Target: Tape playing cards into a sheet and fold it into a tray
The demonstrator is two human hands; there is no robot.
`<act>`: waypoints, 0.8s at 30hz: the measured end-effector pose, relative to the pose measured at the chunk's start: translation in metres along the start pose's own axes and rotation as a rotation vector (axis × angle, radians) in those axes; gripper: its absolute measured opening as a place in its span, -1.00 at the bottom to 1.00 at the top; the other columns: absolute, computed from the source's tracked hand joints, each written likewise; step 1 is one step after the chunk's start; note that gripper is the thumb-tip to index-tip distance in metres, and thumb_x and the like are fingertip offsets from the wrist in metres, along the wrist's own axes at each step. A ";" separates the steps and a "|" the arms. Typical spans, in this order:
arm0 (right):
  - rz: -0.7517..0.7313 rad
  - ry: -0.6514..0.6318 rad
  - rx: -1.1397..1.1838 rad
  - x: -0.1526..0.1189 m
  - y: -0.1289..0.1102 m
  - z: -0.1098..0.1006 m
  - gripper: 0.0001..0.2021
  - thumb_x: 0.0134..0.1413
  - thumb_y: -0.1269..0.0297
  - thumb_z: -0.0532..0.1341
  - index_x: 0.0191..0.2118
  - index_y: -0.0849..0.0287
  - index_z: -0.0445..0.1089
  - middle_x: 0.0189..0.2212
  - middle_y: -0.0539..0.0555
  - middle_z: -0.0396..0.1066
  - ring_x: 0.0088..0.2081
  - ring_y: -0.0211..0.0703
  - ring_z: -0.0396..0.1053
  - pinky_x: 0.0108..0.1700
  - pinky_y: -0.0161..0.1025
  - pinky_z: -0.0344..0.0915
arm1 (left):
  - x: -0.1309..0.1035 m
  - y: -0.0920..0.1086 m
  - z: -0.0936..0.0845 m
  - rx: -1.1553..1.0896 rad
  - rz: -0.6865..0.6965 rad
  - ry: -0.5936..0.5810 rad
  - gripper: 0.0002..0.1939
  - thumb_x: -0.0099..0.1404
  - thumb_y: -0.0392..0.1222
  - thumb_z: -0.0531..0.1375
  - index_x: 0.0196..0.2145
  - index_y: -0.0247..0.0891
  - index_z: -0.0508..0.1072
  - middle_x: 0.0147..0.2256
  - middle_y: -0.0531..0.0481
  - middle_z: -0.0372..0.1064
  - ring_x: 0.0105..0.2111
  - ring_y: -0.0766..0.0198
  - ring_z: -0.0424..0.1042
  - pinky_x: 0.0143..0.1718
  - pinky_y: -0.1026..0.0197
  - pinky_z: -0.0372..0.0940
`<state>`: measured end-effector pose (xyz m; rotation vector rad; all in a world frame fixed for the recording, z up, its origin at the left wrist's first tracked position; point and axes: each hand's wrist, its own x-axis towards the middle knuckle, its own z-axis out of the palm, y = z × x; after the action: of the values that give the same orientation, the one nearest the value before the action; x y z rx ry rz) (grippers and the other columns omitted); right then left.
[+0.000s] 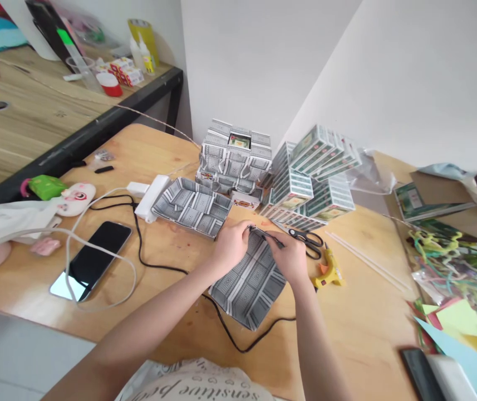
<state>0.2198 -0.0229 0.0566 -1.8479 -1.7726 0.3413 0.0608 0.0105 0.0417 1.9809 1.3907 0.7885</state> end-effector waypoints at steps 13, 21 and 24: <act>0.167 -0.136 0.409 -0.002 -0.029 -0.047 -0.72 -0.11 0.16 0.25 -0.25 0.16 0.48 -0.27 0.10 0.51 -0.27 -0.07 0.48 -0.15 -0.15 0.42 | -0.018 0.019 -0.018 -0.056 0.156 0.120 -0.71 0.30 -0.30 -0.02 -0.06 -0.19 0.35 -0.17 0.01 0.45 -0.24 0.32 0.45 -0.18 0.30 0.32; 0.237 -0.434 0.625 0.010 -0.018 -0.058 -0.58 -0.13 0.17 0.28 -0.07 0.15 0.40 -0.10 0.11 0.43 -0.06 -0.01 0.38 0.01 -0.07 0.31 | -0.020 0.024 -0.021 -0.071 0.249 0.138 -0.70 0.31 -0.32 -0.05 -0.05 -0.17 0.33 -0.14 0.04 0.44 -0.19 0.37 0.43 -0.14 0.34 0.30; 0.249 -0.498 0.661 0.013 -0.020 -0.062 -0.62 -0.12 0.14 0.27 -0.11 0.13 0.43 -0.13 0.08 0.46 -0.11 -0.01 0.41 -0.04 -0.07 0.34 | -0.020 0.026 -0.021 -0.076 0.248 0.133 -0.70 0.31 -0.31 -0.05 -0.06 -0.16 0.34 -0.16 0.03 0.45 -0.20 0.36 0.44 -0.14 0.32 0.31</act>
<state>0.2372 -0.0234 0.1204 -1.5565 -1.4413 1.3983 0.0548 -0.0128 0.0721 2.0984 1.1806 1.0863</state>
